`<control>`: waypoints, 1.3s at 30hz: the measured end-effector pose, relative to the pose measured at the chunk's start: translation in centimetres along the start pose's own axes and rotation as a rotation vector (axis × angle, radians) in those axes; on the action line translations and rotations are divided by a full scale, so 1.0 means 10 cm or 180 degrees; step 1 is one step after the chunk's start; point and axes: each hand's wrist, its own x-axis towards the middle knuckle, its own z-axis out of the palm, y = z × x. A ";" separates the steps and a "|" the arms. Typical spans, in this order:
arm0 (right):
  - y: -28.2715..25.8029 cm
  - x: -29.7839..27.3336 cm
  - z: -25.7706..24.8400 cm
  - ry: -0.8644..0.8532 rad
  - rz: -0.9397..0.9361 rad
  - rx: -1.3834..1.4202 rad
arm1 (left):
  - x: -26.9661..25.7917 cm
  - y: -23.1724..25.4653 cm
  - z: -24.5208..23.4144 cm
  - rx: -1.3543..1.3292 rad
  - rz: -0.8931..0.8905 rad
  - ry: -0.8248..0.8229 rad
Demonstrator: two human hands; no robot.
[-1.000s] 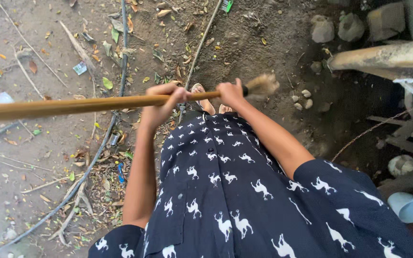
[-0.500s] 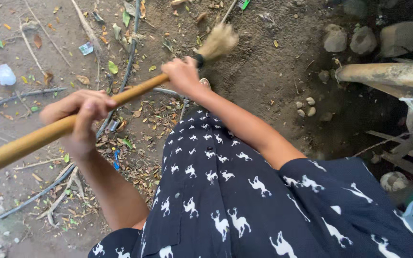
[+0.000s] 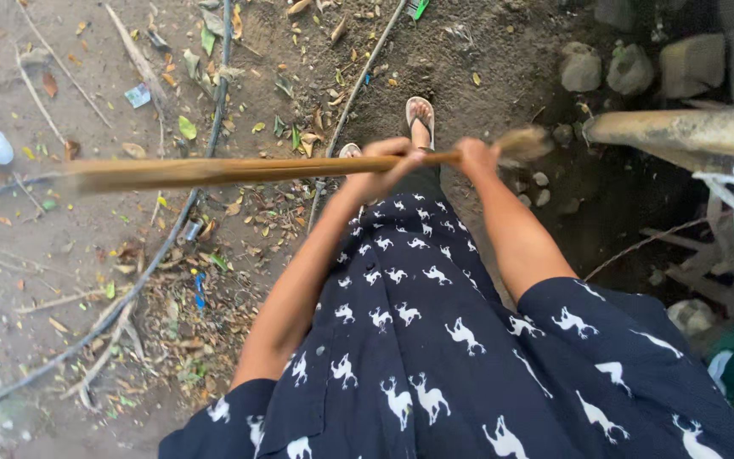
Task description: The person sweeps dry leaves, dirt, and debris across the ground using a long-handled broom.
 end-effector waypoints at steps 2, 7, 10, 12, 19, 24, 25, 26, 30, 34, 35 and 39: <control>-0.44 0.34 -0.19 0.0069 -0.0114 0.0030 | -0.10 0.20 -0.30 0.0272 -0.0395 0.0446; -1.90 0.69 -1.01 0.1349 -0.1569 0.1085 | -0.59 1.26 -1.06 0.0769 -0.0422 0.1483; -2.17 0.62 -1.60 0.1494 -0.2096 0.1181 | -0.63 1.75 -1.06 0.0749 0.0065 0.1734; -2.14 0.60 -1.91 0.1627 -0.2271 0.1418 | -0.54 1.91 -0.97 0.0421 0.0341 0.1843; -0.24 1.10 -1.99 0.1099 -0.2076 0.0485 | 0.62 1.52 -0.21 0.0186 -0.0233 0.1334; 0.90 1.88 -1.48 0.0626 -0.1859 -0.0130 | 1.35 0.97 0.24 -0.0057 -0.0315 0.1315; 0.96 1.99 -1.38 0.0460 -0.1736 -0.0369 | 1.36 0.91 0.26 -0.0056 -0.0340 0.1379; 0.95 2.09 -1.32 0.0300 -0.1612 -0.0612 | 1.35 0.89 0.28 -0.0178 -0.0258 0.1464; -0.06 2.12 -1.21 0.0121 -0.2118 -0.0666 | 0.90 1.03 0.03 0.0243 -0.0783 0.2067; -1.30 1.57 -1.66 0.0452 -0.2983 0.0148 | 0.26 1.61 -0.33 0.0473 -0.0423 0.2689; -1.46 1.41 -1.81 0.0567 -0.3186 0.0544 | 0.12 1.77 -0.41 0.0326 -0.0470 0.2820; -1.65 0.96 -2.18 0.0771 -0.3429 0.0815 | -0.12 2.11 -0.53 0.0206 0.0097 0.3046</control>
